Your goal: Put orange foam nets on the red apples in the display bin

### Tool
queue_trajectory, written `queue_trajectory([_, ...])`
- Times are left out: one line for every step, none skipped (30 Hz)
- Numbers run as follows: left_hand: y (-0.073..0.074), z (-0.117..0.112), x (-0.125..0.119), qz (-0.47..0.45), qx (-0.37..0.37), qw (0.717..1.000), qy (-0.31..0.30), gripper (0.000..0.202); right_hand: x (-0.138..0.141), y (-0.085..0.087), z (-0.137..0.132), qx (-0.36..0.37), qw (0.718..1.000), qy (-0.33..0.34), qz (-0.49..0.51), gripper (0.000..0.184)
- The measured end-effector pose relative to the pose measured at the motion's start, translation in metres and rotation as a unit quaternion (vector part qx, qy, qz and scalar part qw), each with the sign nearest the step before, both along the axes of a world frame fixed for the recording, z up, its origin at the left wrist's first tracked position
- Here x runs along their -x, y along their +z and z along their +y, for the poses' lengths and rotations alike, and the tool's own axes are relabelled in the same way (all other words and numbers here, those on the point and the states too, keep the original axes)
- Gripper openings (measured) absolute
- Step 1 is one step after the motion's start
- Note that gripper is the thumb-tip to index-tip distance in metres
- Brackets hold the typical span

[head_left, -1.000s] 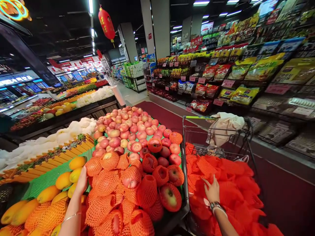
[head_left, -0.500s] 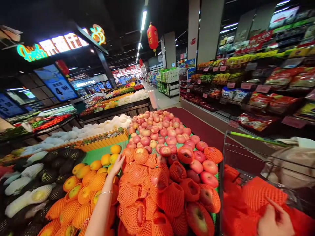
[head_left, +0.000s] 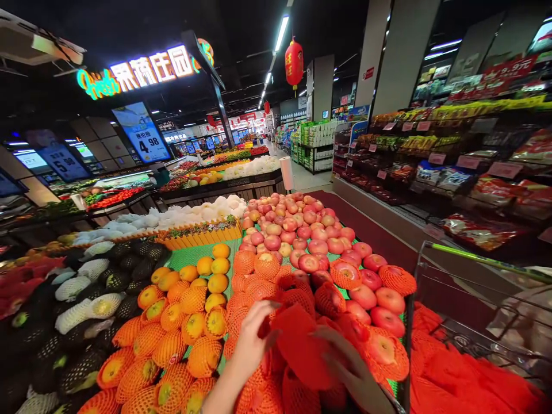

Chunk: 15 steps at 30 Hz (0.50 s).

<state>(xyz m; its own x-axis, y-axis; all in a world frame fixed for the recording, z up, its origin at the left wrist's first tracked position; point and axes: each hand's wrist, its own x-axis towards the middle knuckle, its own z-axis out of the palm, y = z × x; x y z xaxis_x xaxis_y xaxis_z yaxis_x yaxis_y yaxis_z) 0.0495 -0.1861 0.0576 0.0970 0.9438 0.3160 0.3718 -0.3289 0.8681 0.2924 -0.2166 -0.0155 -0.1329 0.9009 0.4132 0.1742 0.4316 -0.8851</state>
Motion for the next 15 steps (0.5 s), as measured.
queue_trajectory([-0.001,-0.010,-0.006,-0.001,0.021,1.000,-0.006,0.028,0.005,0.004,-0.001,-0.012,1.000,0.015,-0.019,0.026])
queue_trajectory([-0.002,-0.016,-0.009,-0.006,0.039,0.999,0.006,0.025,0.009,0.008,-0.001,-0.025,0.999,0.025,-0.033,0.026])
queue_trajectory([-0.005,-0.020,-0.011,-0.017,0.059,0.998,0.032,0.021,0.012,0.012,-0.001,-0.041,0.998,0.024,-0.041,0.026])
queue_trajectory([-0.007,-0.022,-0.010,-0.033,0.079,0.994,0.064,0.019,0.015,0.014,-0.001,-0.052,0.997,0.020,-0.047,0.027])
queue_trajectory([-0.009,-0.024,-0.009,-0.049,0.098,0.990,0.092,0.021,0.017,0.017,-0.001,-0.057,0.997,0.018,-0.051,0.027])
queue_trajectory([-0.012,-0.024,-0.007,-0.063,0.119,0.985,0.106,0.024,0.019,0.019,0.000,-0.057,0.997,0.025,-0.055,0.029])
queue_trajectory([-0.014,-0.026,-0.004,-0.071,0.140,0.982,0.106,0.028,0.022,0.020,0.000,-0.055,0.996,0.038,-0.059,0.030])
queue_trajectory([-0.015,-0.027,-0.002,-0.073,0.158,0.980,0.098,0.027,0.024,0.020,0.000,-0.054,0.995,0.056,-0.062,0.032])
queue_trajectory([-0.017,-0.029,0.000,-0.069,0.169,0.979,0.087,0.022,0.027,0.020,0.001,-0.057,0.994,0.072,-0.065,0.033])
queue_trajectory([-0.019,-0.032,0.002,-0.064,0.175,0.979,0.080,0.017,0.030,0.018,0.002,-0.065,0.992,0.080,-0.067,0.034])
queue_trajectory([-0.021,-0.034,0.003,-0.061,0.180,0.979,0.076,0.016,0.033,0.016,0.002,-0.075,0.991,0.084,-0.069,0.035])
queue_trajectory([-0.023,-0.037,0.004,-0.061,0.186,0.978,0.074,0.019,0.037,0.013,0.003,-0.082,0.991,0.081,-0.071,0.035])
queue_trajectory([-0.026,-0.039,0.005,-0.062,0.190,0.977,0.071,0.020,0.040,0.008,0.003,-0.084,0.992,0.069,-0.070,0.035])
queue_trajectory([-0.029,-0.041,0.005,-0.068,0.192,0.977,0.070,0.019,0.043,0.003,0.004,-0.078,0.994,0.047,-0.062,0.035])
queue_trajectory([-0.032,-0.043,0.006,-0.080,0.188,0.976,0.074,0.017,0.046,-0.003,0.004,-0.063,0.997,0.010,-0.041,0.034])
